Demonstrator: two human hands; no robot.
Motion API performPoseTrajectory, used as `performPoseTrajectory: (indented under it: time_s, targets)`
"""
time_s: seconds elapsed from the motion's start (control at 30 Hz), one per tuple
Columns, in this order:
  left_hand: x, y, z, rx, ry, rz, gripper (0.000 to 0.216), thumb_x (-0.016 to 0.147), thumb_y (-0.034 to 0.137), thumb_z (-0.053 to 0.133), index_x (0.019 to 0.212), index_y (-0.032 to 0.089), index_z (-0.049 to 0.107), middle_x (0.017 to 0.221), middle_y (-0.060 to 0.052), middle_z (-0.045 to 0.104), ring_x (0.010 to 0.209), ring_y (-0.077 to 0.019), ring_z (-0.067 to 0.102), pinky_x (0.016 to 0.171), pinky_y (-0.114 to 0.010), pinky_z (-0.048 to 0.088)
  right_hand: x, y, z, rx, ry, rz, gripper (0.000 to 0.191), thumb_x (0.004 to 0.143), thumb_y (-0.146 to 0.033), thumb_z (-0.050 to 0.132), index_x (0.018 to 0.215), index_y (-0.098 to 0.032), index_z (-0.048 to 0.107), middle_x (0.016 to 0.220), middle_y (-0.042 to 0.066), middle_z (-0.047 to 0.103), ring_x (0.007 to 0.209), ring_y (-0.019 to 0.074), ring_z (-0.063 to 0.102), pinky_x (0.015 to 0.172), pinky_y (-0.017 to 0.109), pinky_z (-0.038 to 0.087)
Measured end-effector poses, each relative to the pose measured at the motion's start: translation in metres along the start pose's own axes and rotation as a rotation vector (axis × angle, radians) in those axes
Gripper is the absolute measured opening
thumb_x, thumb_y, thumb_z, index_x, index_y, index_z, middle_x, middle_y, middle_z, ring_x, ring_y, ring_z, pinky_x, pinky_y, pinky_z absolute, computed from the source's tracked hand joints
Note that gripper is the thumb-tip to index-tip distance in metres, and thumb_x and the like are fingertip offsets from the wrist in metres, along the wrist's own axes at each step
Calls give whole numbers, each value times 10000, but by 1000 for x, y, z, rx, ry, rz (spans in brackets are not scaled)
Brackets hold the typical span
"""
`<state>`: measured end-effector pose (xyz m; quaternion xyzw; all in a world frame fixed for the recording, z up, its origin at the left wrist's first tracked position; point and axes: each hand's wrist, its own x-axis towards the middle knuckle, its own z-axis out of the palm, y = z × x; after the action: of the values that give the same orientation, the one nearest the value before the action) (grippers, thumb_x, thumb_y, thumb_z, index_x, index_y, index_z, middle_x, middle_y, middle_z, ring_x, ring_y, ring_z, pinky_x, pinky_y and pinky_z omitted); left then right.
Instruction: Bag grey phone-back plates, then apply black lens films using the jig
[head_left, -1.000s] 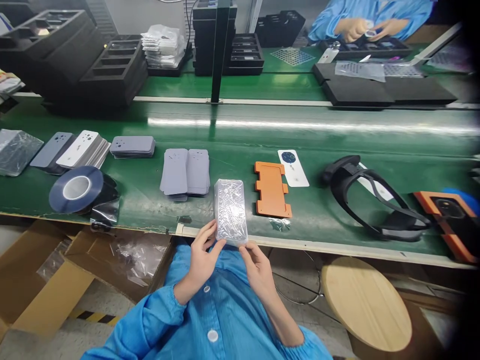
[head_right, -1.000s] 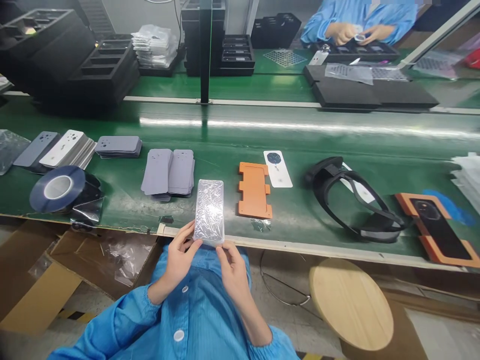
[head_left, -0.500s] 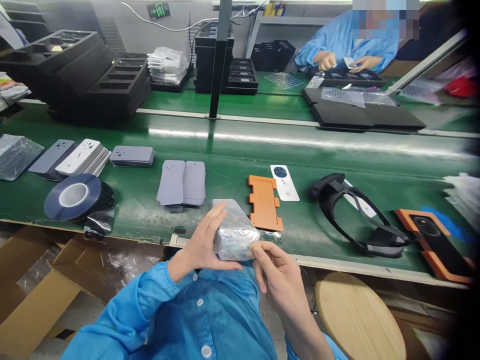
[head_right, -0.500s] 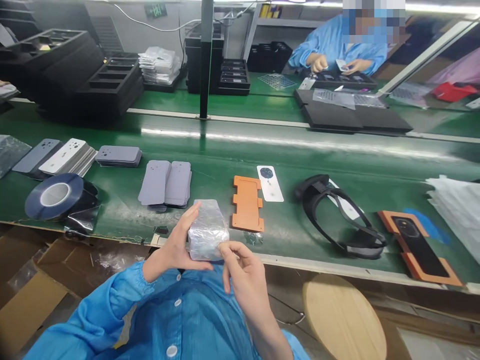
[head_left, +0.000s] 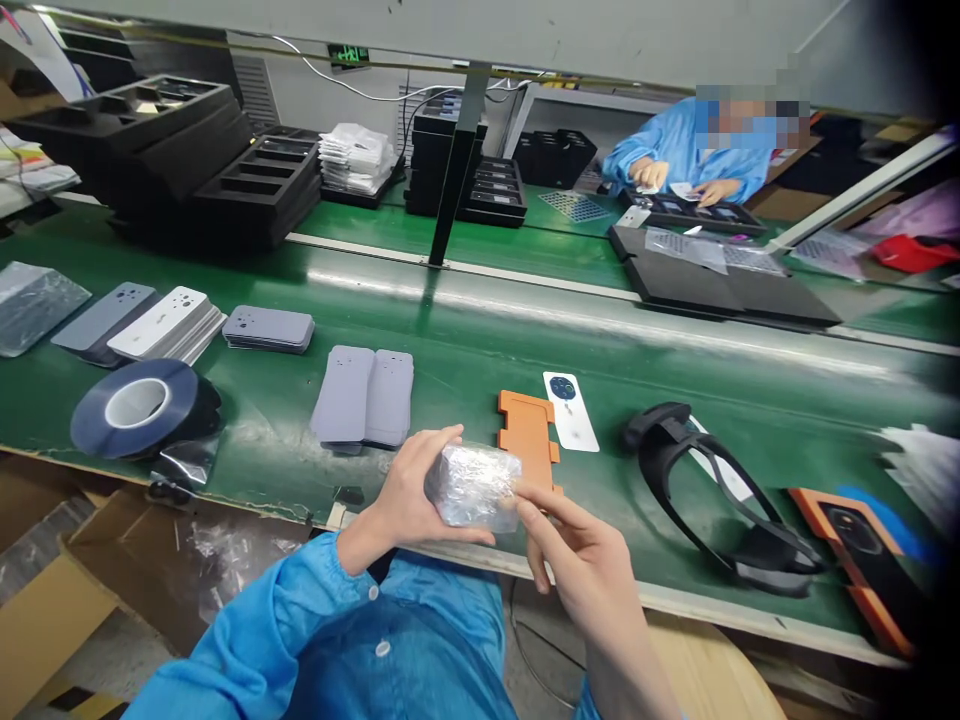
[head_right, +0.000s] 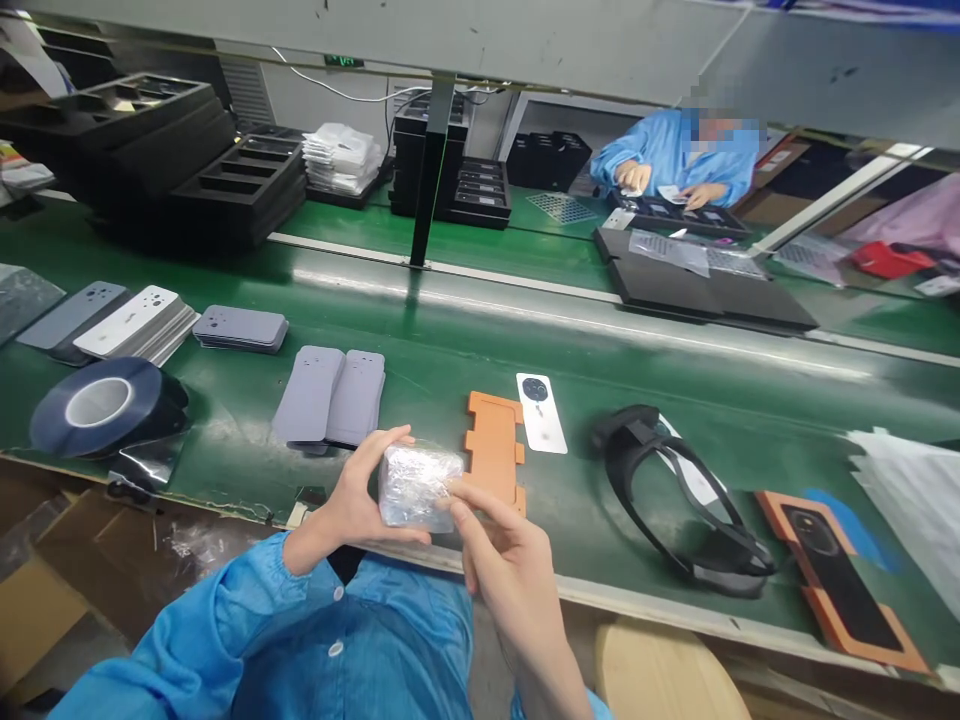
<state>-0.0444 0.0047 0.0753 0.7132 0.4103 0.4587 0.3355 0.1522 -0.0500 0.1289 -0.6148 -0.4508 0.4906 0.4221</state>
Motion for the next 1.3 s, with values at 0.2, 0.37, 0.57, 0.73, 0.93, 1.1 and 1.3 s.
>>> performPoseTrajectory:
  time_s: [0.2,0.37,0.57,0.73,0.93,1.1,1.3]
  targets:
    - [7,-6,-6,-64,-38,-31,1263,487,558,956,1553,216,370,1357,-152,619,1241,-360,594,1115,-444,433,14,-8,0,-67,-36,-54,417,865,-530,701,1051,-161,756,569,11,625,426,134,508,478,295,459]
    - [10,-7,-11,-164,-41,-104,1271,453,508,982,1542,203,402,1340,-145,632,1212,-362,610,1101,-440,450,28,-23,0,-52,-132,-27,474,869,-584,668,1047,-150,730,429,-68,421,368,93,350,380,232,290]
    - [6,-7,-8,-394,-37,-306,1230,479,527,968,1526,170,431,1385,-142,628,1290,-399,561,1171,-481,373,39,-44,4,-40,-257,30,498,842,-622,688,1035,-163,676,496,-66,446,397,67,289,388,210,205]
    - [6,-15,-4,-497,-41,-335,1285,490,690,883,1549,156,390,1403,-160,614,1339,-421,511,1190,-493,339,49,-46,3,-8,-278,36,501,817,-616,716,1000,-152,672,524,-56,488,381,54,293,381,211,193]
    - [12,-25,2,-656,-52,-331,1258,595,812,728,1577,144,312,1532,-187,480,1402,-432,440,1184,-484,343,60,-30,1,83,-250,-14,409,837,-507,757,1048,-157,731,598,-28,544,493,95,464,483,231,373]
    - [19,-35,12,-571,-64,-282,993,833,772,553,1574,160,304,1613,-175,363,1477,-380,348,1215,-479,302,76,-17,-6,298,-192,44,369,764,-402,840,1038,-164,776,651,5,606,599,114,519,555,227,439]
    - [10,-46,27,-454,-95,-318,845,961,671,438,1598,154,237,1667,-143,255,1532,-328,252,1269,-477,188,92,-14,-16,457,-104,105,441,698,-326,879,1091,-154,773,727,19,622,598,101,483,516,218,420]
